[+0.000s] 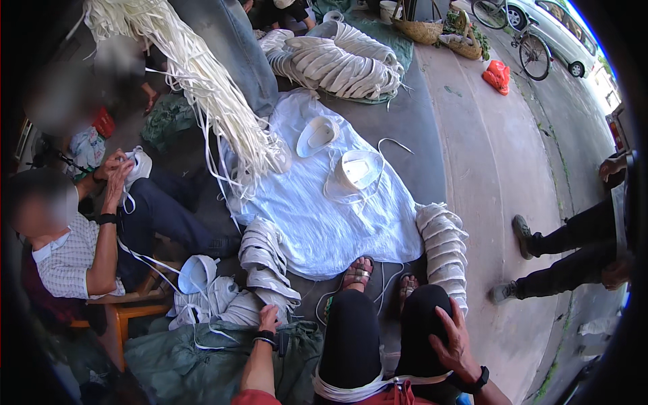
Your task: The recorder is threading laces into a white sneaker component as part of a manufacturing batch.
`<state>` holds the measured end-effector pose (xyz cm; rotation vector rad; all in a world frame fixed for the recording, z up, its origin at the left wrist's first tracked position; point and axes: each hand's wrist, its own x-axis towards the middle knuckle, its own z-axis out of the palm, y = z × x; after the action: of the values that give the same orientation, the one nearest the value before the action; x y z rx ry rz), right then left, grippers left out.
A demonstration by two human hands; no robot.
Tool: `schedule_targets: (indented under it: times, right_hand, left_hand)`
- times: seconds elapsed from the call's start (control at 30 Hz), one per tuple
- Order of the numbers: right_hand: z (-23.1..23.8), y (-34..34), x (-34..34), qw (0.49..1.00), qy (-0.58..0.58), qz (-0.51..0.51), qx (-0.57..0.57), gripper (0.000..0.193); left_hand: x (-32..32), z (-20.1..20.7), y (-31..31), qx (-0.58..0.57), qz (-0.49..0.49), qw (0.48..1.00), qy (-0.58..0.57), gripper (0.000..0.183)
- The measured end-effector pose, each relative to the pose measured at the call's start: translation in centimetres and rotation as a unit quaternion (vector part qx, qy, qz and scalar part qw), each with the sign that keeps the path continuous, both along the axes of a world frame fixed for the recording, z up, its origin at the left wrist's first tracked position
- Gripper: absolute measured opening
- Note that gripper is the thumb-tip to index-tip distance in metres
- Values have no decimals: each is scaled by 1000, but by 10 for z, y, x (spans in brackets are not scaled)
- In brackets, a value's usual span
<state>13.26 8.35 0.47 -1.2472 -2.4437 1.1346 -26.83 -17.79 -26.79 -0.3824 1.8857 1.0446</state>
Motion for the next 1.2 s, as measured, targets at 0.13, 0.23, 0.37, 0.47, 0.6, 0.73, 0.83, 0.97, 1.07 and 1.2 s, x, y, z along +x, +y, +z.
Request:
schedule_targets:
  times: [0.13, 0.23, 0.37, 0.47, 0.6, 0.73, 0.83, 0.97, 1.07, 1.2]
  right_hand:
    - [4, -10, 5, 999, 16, 21, 21, 65]
    - [4, -19, 13, 1000, 13, 11, -26, 63]
    - [6, -27, 27, 998, 39, 45, 8, 59]
    - [10, -39, 38, 998, 43, 50, -12, 58]
    - [14, -53, 52, 998, 26, 56, 7, 58]
    - [12, -63, 61, 999, 32, 41, -9, 57]
    - [7, -64, 62, 998, 43, 33, -5, 56]
    - [3, -62, 63, 998, 48, 51, -5, 55]
    - [4, -60, 63, 998, 41, 53, -17, 55]
    - [2, -60, 63, 997, 59, 44, -10, 54]
  left_hand:
    - [7, 22, -21, -15, -3, 998, 60, 54]
    - [10, 44, -73, -99, -134, 956, 242, 57]
    - [42, 93, -141, -347, -386, 787, 334, 71]
    - [68, 119, -176, -441, -530, 700, 186, 53]
    - [103, 119, -208, -430, -594, 651, 197, 36]
    - [119, 124, -220, -326, -531, 717, 312, 19]
    - [139, 147, -232, -260, -393, 788, 395, 11]
    - [171, 184, -295, -388, -210, 768, 464, 15]
    - [195, 230, -385, -566, -55, 765, 302, 25]
    - [213, 265, -427, -656, 16, 703, 273, 26]
